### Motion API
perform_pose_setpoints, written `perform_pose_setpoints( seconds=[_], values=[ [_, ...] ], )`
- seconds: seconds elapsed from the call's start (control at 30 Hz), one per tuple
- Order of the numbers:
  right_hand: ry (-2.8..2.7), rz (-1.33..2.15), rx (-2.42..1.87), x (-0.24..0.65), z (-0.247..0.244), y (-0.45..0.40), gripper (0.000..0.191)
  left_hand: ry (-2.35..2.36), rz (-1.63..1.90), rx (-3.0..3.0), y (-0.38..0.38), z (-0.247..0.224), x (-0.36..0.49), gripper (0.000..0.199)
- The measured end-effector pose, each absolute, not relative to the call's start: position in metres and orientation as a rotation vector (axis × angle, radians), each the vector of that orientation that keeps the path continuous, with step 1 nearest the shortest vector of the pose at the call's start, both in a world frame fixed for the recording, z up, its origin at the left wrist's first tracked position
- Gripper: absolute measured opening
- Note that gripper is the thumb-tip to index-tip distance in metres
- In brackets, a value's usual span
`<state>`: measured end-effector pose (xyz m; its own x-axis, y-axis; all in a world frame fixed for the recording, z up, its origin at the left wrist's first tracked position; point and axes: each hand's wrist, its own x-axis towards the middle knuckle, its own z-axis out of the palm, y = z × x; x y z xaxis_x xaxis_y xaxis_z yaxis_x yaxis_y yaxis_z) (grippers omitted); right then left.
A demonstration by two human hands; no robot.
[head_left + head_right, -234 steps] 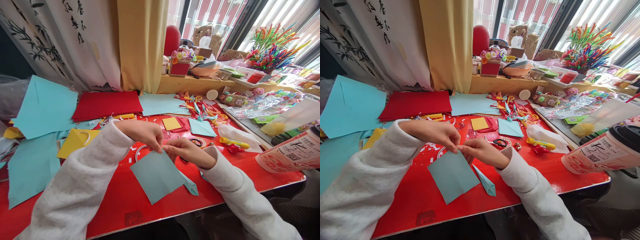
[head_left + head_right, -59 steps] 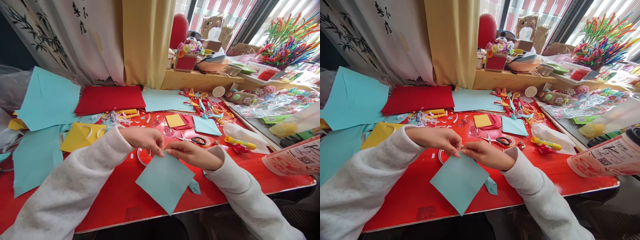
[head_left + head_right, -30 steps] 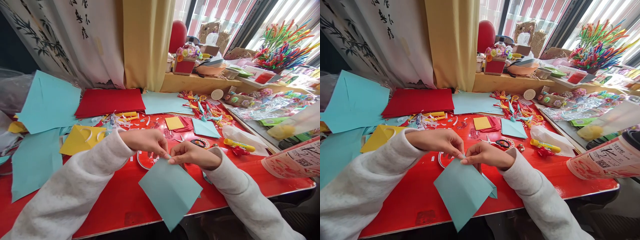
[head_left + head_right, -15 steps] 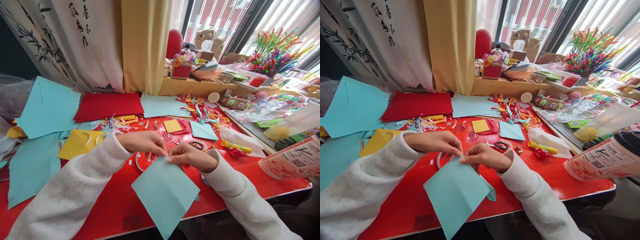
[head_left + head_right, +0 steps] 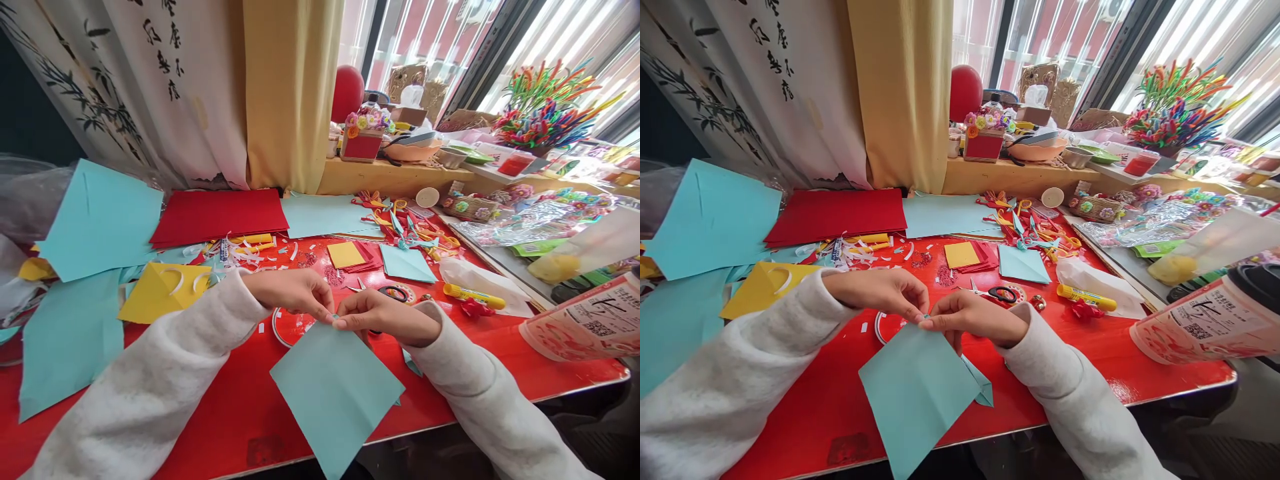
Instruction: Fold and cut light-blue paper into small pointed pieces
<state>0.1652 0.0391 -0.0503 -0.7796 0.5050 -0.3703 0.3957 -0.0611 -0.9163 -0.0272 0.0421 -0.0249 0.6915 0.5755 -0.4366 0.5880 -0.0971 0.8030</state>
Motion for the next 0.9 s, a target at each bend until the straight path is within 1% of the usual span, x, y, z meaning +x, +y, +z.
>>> perform_pose_setpoints(
  seconds=[0.23,0.5,0.67,0.9],
  values=[
    [-2.122,2.009,-0.925,0.163,-0.055,0.038,0.037,0.929,-0.028,1.757,0.039,-0.026,-0.023,0.023],
    [-2.169,1.87,-0.826,0.162,-0.065,0.035,0.042,0.943,-0.127,1.902,0.042,-0.03,-0.026,0.025],
    [-2.178,1.795,-0.849,0.16,-0.061,0.034,0.039,0.955,-0.102,1.934,0.042,-0.028,-0.027,0.025],
    [-2.2,1.646,-0.863,0.16,-0.06,0.033,0.033,0.983,-0.125,1.92,0.042,-0.03,-0.026,0.032]
  ],
)
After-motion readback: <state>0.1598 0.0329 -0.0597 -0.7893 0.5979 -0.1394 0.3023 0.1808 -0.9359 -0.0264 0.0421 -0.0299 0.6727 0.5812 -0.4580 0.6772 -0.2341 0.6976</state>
